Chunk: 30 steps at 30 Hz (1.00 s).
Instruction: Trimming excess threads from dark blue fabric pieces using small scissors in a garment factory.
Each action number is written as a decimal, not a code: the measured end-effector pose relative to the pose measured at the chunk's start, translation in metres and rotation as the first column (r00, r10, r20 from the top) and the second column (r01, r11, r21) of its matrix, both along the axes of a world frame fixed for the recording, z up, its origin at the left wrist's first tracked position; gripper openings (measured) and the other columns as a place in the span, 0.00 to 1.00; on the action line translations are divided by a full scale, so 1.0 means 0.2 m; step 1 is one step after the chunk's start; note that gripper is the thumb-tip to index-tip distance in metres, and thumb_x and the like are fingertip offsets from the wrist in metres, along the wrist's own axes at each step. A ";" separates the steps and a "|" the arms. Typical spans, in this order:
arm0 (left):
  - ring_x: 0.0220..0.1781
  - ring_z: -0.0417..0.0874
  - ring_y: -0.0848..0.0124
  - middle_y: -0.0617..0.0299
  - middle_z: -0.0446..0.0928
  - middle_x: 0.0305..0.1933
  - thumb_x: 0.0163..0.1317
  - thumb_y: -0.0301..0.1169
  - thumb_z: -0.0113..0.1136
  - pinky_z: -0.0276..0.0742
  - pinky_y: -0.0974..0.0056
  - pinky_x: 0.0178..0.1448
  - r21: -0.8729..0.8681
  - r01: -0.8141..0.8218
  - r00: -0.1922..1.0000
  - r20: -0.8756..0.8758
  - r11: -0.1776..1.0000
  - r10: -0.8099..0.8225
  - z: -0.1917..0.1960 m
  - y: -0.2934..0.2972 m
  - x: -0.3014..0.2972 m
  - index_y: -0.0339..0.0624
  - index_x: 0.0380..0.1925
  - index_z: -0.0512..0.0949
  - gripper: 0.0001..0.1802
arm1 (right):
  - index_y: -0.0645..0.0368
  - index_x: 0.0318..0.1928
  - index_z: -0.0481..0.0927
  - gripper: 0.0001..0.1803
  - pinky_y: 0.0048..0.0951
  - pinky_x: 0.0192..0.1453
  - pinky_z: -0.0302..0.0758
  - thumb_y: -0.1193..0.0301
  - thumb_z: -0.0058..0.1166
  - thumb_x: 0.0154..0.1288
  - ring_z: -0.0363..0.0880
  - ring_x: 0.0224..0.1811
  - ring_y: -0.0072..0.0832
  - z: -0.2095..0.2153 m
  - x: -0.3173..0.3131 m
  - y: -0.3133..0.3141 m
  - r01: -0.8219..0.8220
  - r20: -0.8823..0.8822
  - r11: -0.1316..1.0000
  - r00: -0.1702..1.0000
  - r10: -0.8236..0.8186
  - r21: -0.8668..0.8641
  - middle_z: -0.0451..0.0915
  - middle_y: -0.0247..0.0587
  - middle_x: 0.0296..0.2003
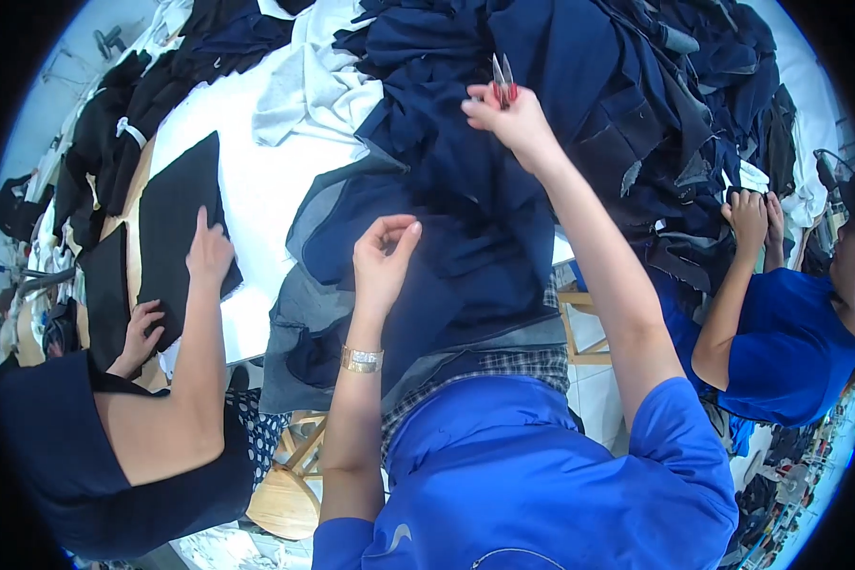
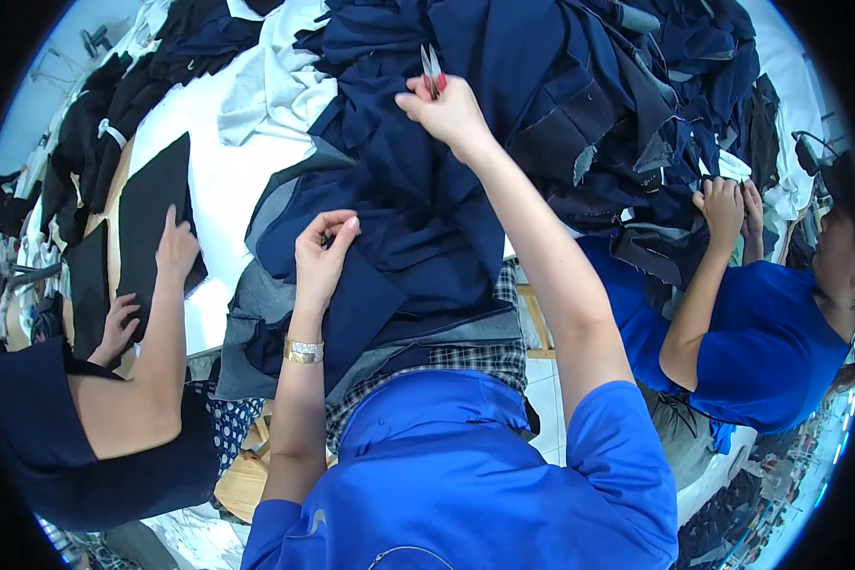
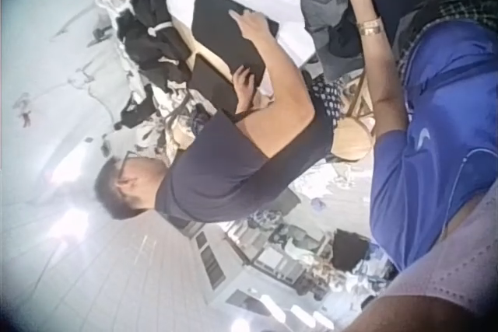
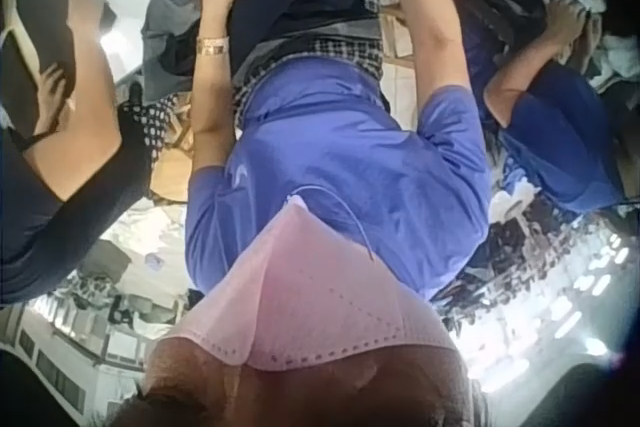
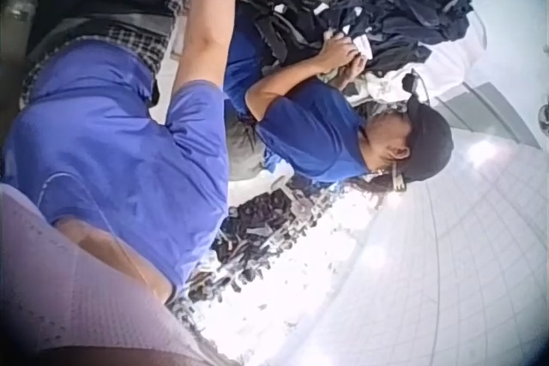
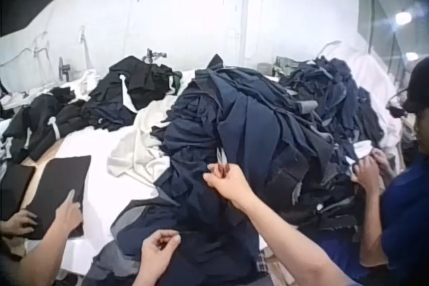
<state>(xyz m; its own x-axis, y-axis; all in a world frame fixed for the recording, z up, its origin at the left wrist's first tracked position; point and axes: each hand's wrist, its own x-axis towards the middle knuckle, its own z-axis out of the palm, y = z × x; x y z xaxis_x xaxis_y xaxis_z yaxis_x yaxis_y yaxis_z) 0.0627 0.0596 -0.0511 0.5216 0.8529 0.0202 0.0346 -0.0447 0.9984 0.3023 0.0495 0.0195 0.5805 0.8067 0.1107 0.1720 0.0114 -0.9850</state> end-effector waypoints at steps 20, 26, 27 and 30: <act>0.36 0.80 0.74 0.59 0.80 0.32 0.55 0.30 0.62 0.73 0.69 0.44 0.072 -0.037 0.994 -0.098 0.997 0.044 0.04 -0.02 -0.02 0.37 0.37 0.79 0.11 | 0.60 0.19 0.62 0.17 0.21 0.33 0.66 0.79 0.58 0.55 0.68 0.26 0.17 -0.07 -0.32 -0.30 -0.011 0.144 0.976 0.989 -0.021 0.217 0.70 0.34 0.22; 0.59 0.69 0.64 0.52 0.67 0.56 0.35 0.21 0.71 0.69 0.62 0.59 0.402 -0.056 0.998 -0.002 0.914 0.062 0.19 -0.06 0.05 0.45 0.61 0.62 0.48 | 0.54 0.18 0.62 0.20 0.12 0.32 0.63 0.77 0.61 0.56 0.66 0.24 0.10 0.23 -0.33 -0.42 0.069 -0.246 0.929 0.969 0.025 0.363 0.71 0.26 0.21; 0.58 0.70 0.64 0.52 0.68 0.57 0.35 0.21 0.70 0.69 0.62 0.59 0.422 0.043 0.997 0.033 0.905 -0.063 0.21 -0.05 0.06 0.44 0.60 0.63 0.46 | 0.54 0.17 0.62 0.20 0.11 0.30 0.63 0.77 0.62 0.56 0.65 0.23 0.09 0.25 -0.33 -0.43 0.092 -0.297 0.927 0.955 0.022 0.363 0.70 0.25 0.20; 0.39 0.79 0.73 0.58 0.79 0.41 0.44 0.20 0.66 0.75 0.69 0.46 0.160 0.270 0.962 -0.002 0.949 -0.273 0.19 -0.06 0.07 0.35 0.45 0.76 0.23 | 0.53 0.17 0.62 0.21 0.12 0.27 0.60 0.76 0.63 0.56 0.61 0.20 0.08 0.26 -0.34 -0.42 0.178 -0.386 0.930 0.922 -0.043 0.321 0.66 0.22 0.18</act>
<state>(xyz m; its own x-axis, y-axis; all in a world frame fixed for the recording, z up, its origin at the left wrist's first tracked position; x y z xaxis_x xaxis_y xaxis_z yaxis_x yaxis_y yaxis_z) 0.0761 0.0470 -0.0135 0.7312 0.6642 0.1554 -0.0209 -0.2059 0.9784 0.2350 -0.0347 0.0706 0.7170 0.6847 0.1307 -0.1792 0.3623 -0.9147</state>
